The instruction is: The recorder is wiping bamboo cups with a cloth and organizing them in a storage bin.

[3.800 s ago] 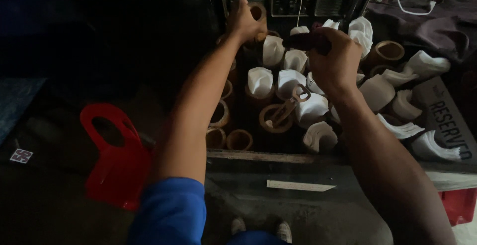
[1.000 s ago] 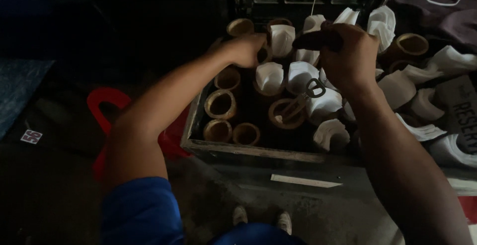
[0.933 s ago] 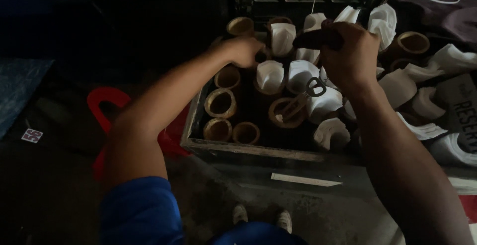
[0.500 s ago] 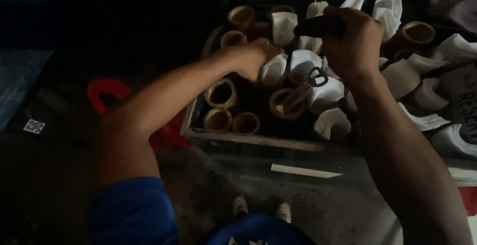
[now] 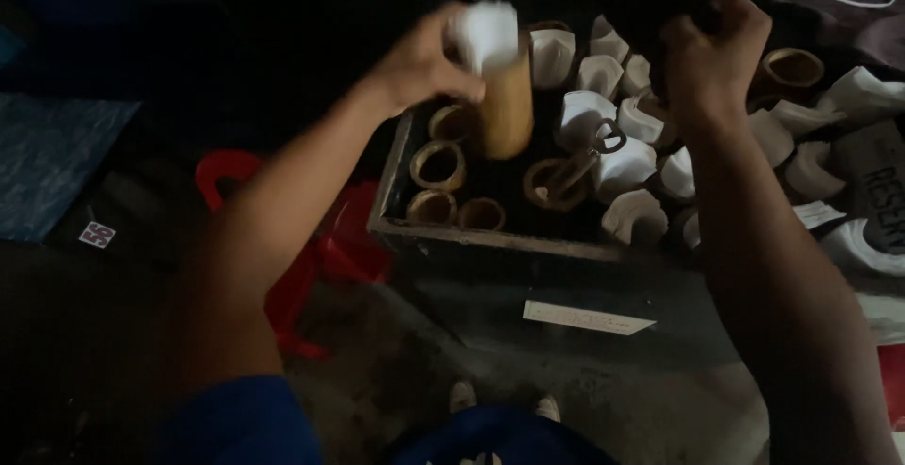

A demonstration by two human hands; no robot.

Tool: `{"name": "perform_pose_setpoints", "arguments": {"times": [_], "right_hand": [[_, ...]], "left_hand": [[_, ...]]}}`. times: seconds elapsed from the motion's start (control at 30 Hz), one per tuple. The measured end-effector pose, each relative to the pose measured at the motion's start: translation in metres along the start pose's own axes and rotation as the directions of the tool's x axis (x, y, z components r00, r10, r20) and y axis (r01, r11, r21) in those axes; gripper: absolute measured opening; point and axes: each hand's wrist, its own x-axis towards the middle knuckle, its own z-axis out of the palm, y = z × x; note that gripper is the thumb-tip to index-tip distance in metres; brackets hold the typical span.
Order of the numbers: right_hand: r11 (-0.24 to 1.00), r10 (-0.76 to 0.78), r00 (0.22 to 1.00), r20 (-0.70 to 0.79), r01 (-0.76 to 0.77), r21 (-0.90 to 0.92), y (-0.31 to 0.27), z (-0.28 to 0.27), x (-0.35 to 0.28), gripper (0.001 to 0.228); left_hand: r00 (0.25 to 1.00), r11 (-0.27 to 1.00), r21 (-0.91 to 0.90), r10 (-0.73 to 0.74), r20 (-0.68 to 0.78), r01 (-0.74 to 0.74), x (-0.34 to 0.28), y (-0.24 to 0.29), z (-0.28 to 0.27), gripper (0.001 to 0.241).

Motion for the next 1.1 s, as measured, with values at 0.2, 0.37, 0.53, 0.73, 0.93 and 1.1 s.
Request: {"name": "perform_pose_setpoints", "arguments": {"times": [0.2, 0.37, 0.53, 0.73, 0.93, 1.1], "right_hand": [[0.988, -0.149, 0.963, 0.226, 0.134, 0.081, -0.069, 0.047, -0.044, 0.055], [0.894, -0.227, 0.961, 0.157, 0.27, -0.358, -0.092, 0.094, -0.056, 0.062], [0.971, 0.117, 0.987, 0.11, -0.091, -0.22, -0.05, 0.109, -0.088, 0.061], [0.8, -0.223, 0.952, 0.208, 0.301, -0.519, -0.087, 0.116, -0.067, 0.06], [0.891, 0.116, 0.99, 0.079, -0.069, -0.449, -0.094, 0.124, -0.083, 0.063], [0.919, -0.146, 0.982, 0.116, 0.178, -0.352, -0.1, 0.118, -0.065, 0.055]], "left_hand": [[0.879, 0.899, -0.376, 0.021, -0.477, -0.225, 0.031, -0.017, 0.049, 0.066], [0.763, 0.913, -0.335, -0.042, -0.645, -0.233, 0.024, 0.021, 0.093, 0.052], [0.646, 0.967, -0.168, -0.003, -0.763, -0.193, 0.043, 0.0, 0.096, 0.058], [0.546, 0.98, -0.091, 0.022, -0.837, -0.178, 0.038, -0.007, 0.094, 0.074], [0.555, 0.965, -0.154, -0.01, -0.832, -0.214, 0.047, -0.037, 0.084, 0.08], [0.522, 0.956, -0.153, 0.001, -0.853, -0.251, 0.035, -0.034, 0.09, 0.077]]}}
